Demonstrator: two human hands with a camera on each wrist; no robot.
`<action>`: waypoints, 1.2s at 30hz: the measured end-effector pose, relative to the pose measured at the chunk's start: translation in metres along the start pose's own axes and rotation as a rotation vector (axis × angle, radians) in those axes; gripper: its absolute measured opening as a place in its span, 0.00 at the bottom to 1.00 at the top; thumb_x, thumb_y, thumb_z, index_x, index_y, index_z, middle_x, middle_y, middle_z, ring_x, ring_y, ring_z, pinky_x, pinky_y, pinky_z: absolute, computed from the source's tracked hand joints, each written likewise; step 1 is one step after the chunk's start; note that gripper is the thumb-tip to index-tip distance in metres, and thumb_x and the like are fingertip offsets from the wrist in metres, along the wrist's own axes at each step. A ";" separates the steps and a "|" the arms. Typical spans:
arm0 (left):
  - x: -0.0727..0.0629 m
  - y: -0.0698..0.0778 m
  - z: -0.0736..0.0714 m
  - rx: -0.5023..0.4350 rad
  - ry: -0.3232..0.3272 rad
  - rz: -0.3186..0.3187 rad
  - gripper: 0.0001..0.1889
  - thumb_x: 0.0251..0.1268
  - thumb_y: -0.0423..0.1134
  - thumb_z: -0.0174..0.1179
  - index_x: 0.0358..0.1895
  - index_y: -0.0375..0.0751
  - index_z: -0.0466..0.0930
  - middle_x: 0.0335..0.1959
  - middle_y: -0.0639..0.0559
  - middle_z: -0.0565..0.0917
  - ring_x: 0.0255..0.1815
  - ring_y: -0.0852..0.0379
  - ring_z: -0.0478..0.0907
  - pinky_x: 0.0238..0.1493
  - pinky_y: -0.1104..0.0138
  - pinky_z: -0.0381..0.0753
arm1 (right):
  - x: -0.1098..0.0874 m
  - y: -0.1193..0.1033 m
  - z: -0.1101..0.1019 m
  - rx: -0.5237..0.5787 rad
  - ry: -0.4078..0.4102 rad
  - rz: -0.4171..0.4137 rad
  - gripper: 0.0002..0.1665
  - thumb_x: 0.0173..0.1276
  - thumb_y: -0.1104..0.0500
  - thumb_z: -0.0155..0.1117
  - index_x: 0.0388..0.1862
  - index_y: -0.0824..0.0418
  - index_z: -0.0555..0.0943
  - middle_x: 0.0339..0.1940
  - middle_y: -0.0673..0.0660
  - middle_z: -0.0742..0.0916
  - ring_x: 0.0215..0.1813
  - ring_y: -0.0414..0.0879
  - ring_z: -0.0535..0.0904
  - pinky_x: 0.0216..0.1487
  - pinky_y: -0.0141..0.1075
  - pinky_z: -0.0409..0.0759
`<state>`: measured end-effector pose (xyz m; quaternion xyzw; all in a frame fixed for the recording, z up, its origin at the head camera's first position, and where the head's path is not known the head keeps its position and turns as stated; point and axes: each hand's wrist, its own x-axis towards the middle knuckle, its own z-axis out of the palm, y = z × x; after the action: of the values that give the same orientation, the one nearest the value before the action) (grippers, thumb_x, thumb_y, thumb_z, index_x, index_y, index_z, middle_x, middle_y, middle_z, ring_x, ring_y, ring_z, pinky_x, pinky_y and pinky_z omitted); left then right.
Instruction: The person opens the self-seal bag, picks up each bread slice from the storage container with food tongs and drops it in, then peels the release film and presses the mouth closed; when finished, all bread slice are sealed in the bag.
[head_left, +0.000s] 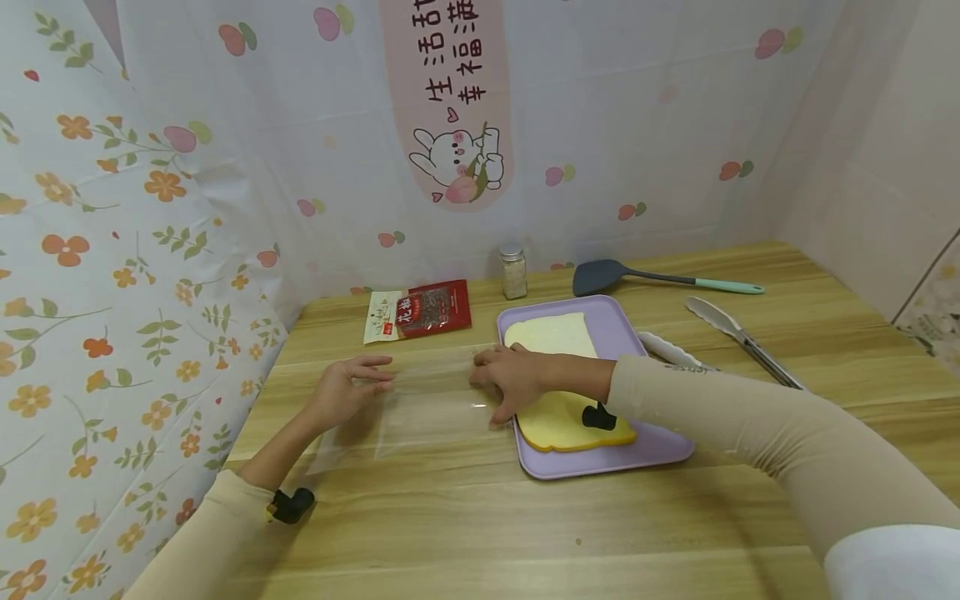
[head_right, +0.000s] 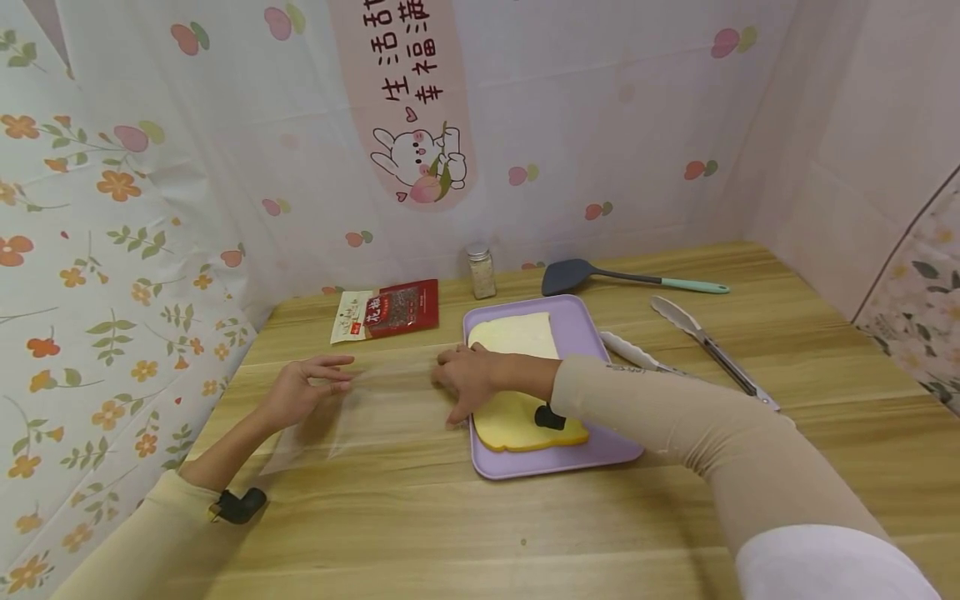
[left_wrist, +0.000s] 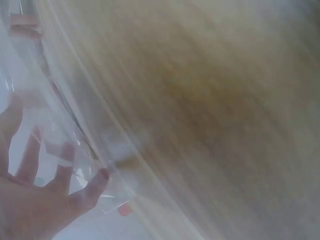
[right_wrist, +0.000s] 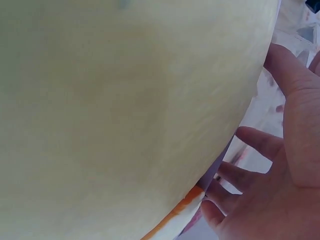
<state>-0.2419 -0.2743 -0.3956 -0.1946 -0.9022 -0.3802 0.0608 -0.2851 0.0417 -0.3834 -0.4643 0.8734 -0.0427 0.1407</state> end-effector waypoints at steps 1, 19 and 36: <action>0.000 0.000 0.000 -0.002 -0.001 0.001 0.07 0.59 0.29 0.69 0.41 0.32 0.89 0.57 0.39 0.83 0.62 0.38 0.76 0.47 0.56 0.83 | 0.001 0.000 0.000 0.004 -0.001 0.002 0.42 0.58 0.38 0.73 0.68 0.53 0.74 0.74 0.62 0.68 0.69 0.59 0.64 0.63 0.57 0.63; 0.002 -0.001 0.002 -0.034 -0.021 -0.042 0.06 0.61 0.31 0.69 0.40 0.34 0.90 0.56 0.42 0.83 0.65 0.39 0.73 0.55 0.49 0.78 | -0.002 0.001 -0.004 0.069 -0.032 0.015 0.50 0.60 0.36 0.71 0.76 0.54 0.65 0.75 0.63 0.66 0.73 0.59 0.61 0.64 0.57 0.61; 0.000 0.001 0.000 -0.050 0.012 -0.025 0.08 0.59 0.31 0.70 0.41 0.32 0.89 0.56 0.40 0.84 0.62 0.39 0.76 0.54 0.61 0.79 | -0.008 -0.009 0.005 -0.054 -0.087 0.060 0.59 0.56 0.26 0.67 0.78 0.54 0.61 0.80 0.65 0.56 0.77 0.62 0.52 0.70 0.60 0.54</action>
<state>-0.2412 -0.2738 -0.3949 -0.1822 -0.8943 -0.4047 0.0566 -0.2724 0.0435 -0.3845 -0.4432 0.8807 0.0054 0.1672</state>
